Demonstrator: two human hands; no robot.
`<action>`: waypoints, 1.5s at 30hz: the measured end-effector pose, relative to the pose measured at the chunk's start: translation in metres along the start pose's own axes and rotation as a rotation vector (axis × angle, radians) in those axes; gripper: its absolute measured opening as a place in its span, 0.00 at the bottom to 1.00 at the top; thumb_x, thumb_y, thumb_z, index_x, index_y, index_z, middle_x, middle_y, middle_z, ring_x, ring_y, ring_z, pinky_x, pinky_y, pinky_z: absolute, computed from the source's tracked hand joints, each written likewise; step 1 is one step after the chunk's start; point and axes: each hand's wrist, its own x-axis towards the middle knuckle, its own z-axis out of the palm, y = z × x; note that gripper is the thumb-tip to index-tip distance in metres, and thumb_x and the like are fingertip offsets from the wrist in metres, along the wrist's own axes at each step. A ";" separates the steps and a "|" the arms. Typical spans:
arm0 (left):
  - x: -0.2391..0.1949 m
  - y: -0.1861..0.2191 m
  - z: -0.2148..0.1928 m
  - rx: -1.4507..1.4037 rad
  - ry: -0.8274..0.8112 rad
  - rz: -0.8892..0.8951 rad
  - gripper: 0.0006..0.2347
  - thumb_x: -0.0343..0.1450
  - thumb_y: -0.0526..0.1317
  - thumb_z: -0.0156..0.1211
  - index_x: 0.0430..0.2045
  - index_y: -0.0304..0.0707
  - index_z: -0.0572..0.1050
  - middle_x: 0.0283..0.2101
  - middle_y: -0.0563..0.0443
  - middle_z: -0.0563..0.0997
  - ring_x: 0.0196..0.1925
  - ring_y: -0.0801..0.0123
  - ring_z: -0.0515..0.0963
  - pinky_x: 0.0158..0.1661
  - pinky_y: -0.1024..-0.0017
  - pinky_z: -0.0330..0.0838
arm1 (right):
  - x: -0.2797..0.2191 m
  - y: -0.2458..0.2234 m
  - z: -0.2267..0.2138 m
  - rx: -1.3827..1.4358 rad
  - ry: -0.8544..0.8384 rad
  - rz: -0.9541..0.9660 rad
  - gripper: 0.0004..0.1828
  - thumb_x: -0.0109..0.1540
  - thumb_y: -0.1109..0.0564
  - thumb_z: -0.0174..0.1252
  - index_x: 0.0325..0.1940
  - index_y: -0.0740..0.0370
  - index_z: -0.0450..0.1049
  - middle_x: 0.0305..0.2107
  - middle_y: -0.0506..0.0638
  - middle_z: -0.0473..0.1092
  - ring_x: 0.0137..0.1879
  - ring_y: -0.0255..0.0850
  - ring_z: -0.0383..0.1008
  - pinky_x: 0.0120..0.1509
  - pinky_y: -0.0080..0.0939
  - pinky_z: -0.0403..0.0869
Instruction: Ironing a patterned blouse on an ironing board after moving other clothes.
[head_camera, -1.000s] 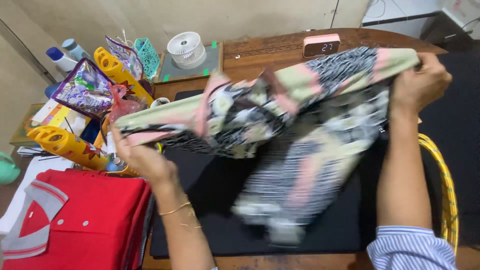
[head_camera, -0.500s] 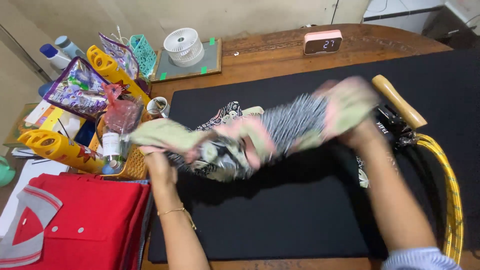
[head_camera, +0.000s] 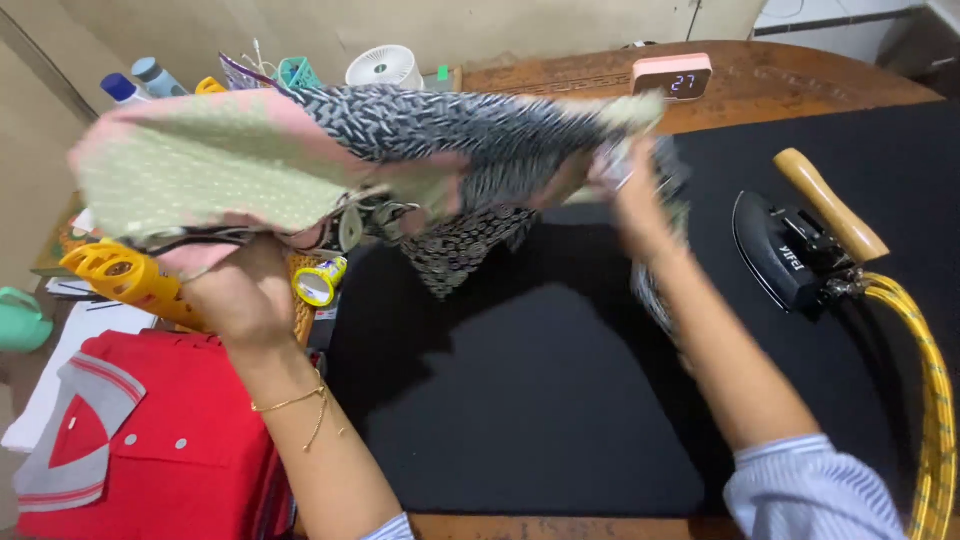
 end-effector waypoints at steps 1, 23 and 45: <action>-0.001 -0.002 -0.014 -0.027 -0.001 0.013 0.22 0.90 0.53 0.47 0.75 0.36 0.66 0.65 0.50 0.75 0.65 0.64 0.75 0.72 0.61 0.67 | 0.019 -0.025 -0.008 0.011 0.073 -0.073 0.31 0.85 0.31 0.36 0.63 0.57 0.73 0.45 0.45 0.67 0.52 0.38 0.68 0.58 0.40 0.69; -0.164 -0.127 -0.131 0.615 0.825 -0.212 0.15 0.83 0.48 0.43 0.49 0.35 0.72 0.39 0.45 0.84 0.34 0.62 0.85 0.32 0.71 0.81 | -0.072 0.138 0.019 0.505 -0.219 0.476 0.34 0.75 0.33 0.49 0.78 0.56 0.65 0.66 0.49 0.72 0.70 0.41 0.73 0.78 0.49 0.73; -0.269 -0.220 -0.135 1.150 0.761 0.008 0.20 0.83 0.35 0.41 0.71 0.23 0.67 0.65 0.36 0.78 0.62 0.57 0.80 0.62 0.66 0.73 | -0.086 0.057 -0.188 -1.301 0.080 0.360 0.37 0.66 0.37 0.65 0.74 0.59 0.72 0.60 0.69 0.76 0.67 0.64 0.77 0.66 0.62 0.76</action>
